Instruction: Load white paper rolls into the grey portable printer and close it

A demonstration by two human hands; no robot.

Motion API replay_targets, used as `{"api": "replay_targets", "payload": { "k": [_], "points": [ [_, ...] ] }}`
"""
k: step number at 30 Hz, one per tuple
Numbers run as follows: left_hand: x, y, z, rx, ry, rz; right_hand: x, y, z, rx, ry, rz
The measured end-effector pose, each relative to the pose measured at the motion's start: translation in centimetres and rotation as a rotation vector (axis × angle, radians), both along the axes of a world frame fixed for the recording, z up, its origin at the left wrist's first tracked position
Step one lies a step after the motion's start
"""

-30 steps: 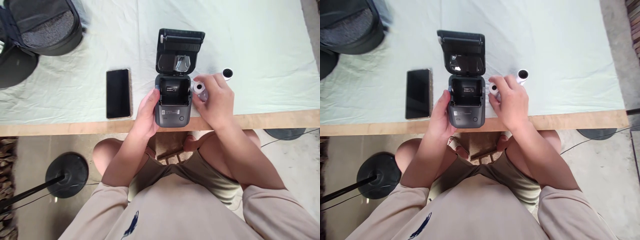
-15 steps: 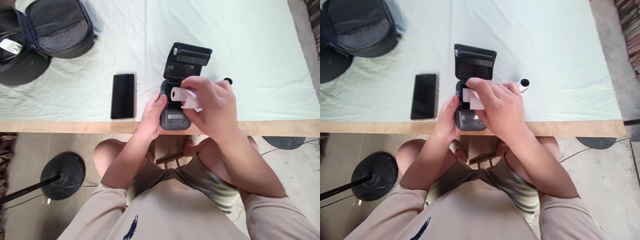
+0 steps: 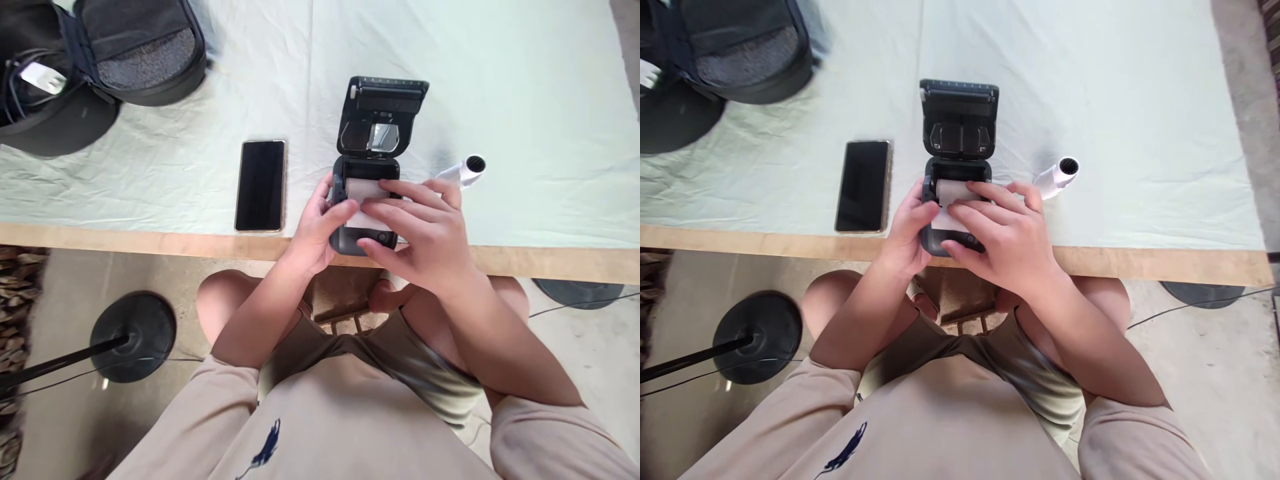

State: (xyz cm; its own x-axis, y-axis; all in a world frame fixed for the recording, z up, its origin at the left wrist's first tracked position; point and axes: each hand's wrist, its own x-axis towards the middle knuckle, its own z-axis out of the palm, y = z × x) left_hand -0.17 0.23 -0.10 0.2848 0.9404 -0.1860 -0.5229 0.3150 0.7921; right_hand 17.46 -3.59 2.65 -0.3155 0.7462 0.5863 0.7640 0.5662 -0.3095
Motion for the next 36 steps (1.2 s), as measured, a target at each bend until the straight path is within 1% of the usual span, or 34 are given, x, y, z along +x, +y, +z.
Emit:
{"api": "replay_targets", "payload": {
  "k": [2, 4, 6, 8, 10, 11, 13, 15, 18, 19, 21, 25, 29, 31, 34, 36],
  "points": [
    [-0.1, 0.1, -0.4, 0.042, 0.026, -0.038, 0.4, 0.4, -0.2, 0.035, 0.138, 0.031],
    [-0.2, 0.2, -0.6, 0.063, 0.026, -0.055, 0.9, 1.4, -0.2, 0.052, 0.337, 0.004],
    [-0.2, 0.2, -0.8, 0.069, 0.037, -0.053, 1.2, 2.7, -0.5, -0.020, 0.508, -0.040],
    [-0.2, 0.2, -0.8, 0.069, 0.059, -0.049, 1.5, 4.0, -1.1, -0.170, 0.606, 0.003],
    [-0.2, 0.2, -0.9, 0.071, 0.072, -0.041, 1.8, 4.8, -1.9, -0.273, 0.668, 0.082],
    [-0.2, 0.2, -1.0, 0.075, 0.078, -0.036, 2.0, 4.9, -2.3, -0.283, 0.691, 0.097],
    [-0.3, 0.1, -1.1, 0.086, 0.086, -0.037, 2.2, 4.7, -3.0, -0.289, 0.717, 0.074],
    [-0.4, 0.0, -1.0, 0.084, 0.085, -0.049, 2.2, 4.1, -3.4, -0.366, 0.722, 0.073],
    [-0.5, -0.2, -0.8, 0.070, 0.065, -0.066, 1.9, 3.2, -3.4, -0.581, 0.741, 0.135],
    [-0.5, -0.3, -0.6, 0.067, 0.054, -0.068, 1.8, 3.1, -3.3, -0.634, 0.767, 0.155],
    [-0.4, -0.3, -0.4, 0.063, 0.024, -0.064, 1.4, 2.9, -2.9, -0.690, 0.834, 0.165],
    [-0.1, -0.2, 0.2, 0.036, -0.027, -0.043, 0.8, 2.8, -2.3, -0.744, 0.924, 0.124],
    [0.3, 0.1, 0.6, -0.057, -0.065, 0.023, 0.9, 2.7, -2.4, -0.750, 0.898, 0.098],
    [0.4, 0.2, 0.6, -0.094, -0.088, 0.064, 1.3, 2.6, -2.4, -0.703, 0.854, 0.082],
    [0.5, 0.3, 0.5, -0.098, -0.136, 0.083, 2.2, 2.4, -2.1, -0.573, 0.775, 0.039],
    [0.5, 0.4, 0.3, -0.129, -0.124, 0.092, 2.6, 2.3, -1.7, -0.551, 0.728, 0.081]
  ]
}}
